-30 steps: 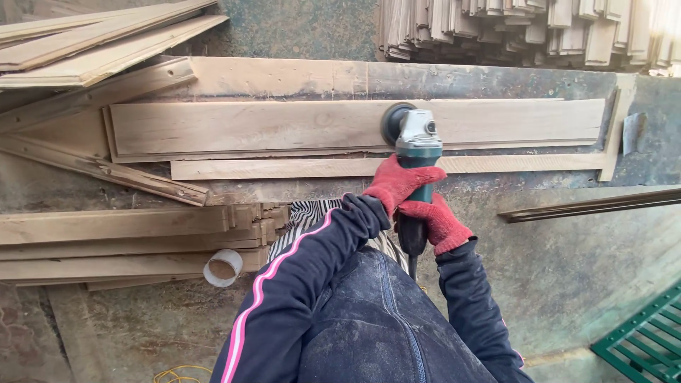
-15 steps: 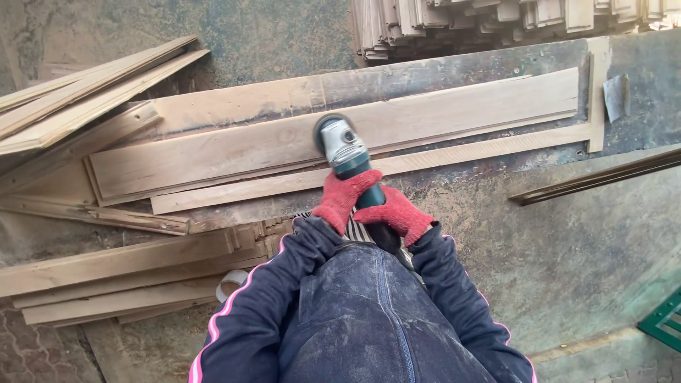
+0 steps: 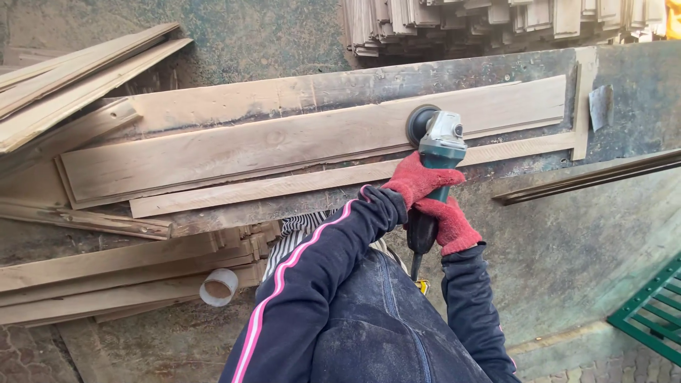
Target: The recorder is using a power sander and a hand scraper to smooth the surface and edges of several wooden boards on a workbench.
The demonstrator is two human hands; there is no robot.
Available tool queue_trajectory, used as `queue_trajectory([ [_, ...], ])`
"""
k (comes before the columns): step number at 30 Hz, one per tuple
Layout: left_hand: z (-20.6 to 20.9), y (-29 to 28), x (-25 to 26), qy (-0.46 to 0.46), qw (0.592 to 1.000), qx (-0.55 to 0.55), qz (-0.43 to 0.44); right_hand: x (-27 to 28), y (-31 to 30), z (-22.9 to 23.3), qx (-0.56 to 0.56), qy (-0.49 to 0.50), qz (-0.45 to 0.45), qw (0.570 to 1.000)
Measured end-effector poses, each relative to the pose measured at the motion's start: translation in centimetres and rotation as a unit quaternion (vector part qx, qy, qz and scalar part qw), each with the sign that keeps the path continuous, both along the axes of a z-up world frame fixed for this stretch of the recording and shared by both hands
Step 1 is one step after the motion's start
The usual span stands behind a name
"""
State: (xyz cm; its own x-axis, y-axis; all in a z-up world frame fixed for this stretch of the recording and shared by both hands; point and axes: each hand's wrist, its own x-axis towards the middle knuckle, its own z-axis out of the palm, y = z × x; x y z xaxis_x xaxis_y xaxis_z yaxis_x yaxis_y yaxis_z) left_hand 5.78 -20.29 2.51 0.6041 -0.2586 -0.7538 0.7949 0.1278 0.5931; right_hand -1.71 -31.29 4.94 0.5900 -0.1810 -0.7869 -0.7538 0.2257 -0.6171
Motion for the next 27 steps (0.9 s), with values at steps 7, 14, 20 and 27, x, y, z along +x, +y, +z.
queue_trajectory([
  [7,1.5,8.6,-2.4,0.025,0.990,-0.001,0.142,-0.2,7.2,0.3,-0.024,0.000,0.156,0.988],
  [14,-0.9,20.7,-6.4,0.059,0.961,0.048,0.266,1.4,18.1,-0.7,-0.042,-0.003,0.383,0.923],
  [20,-6.0,31.9,-10.5,0.072,0.887,0.023,0.455,1.7,31.0,-0.3,-0.019,-0.014,0.526,0.850],
  [27,-3.5,37.5,-11.3,0.107,0.880,0.110,0.450,1.7,37.9,2.4,-0.001,-0.024,0.574,0.818],
])
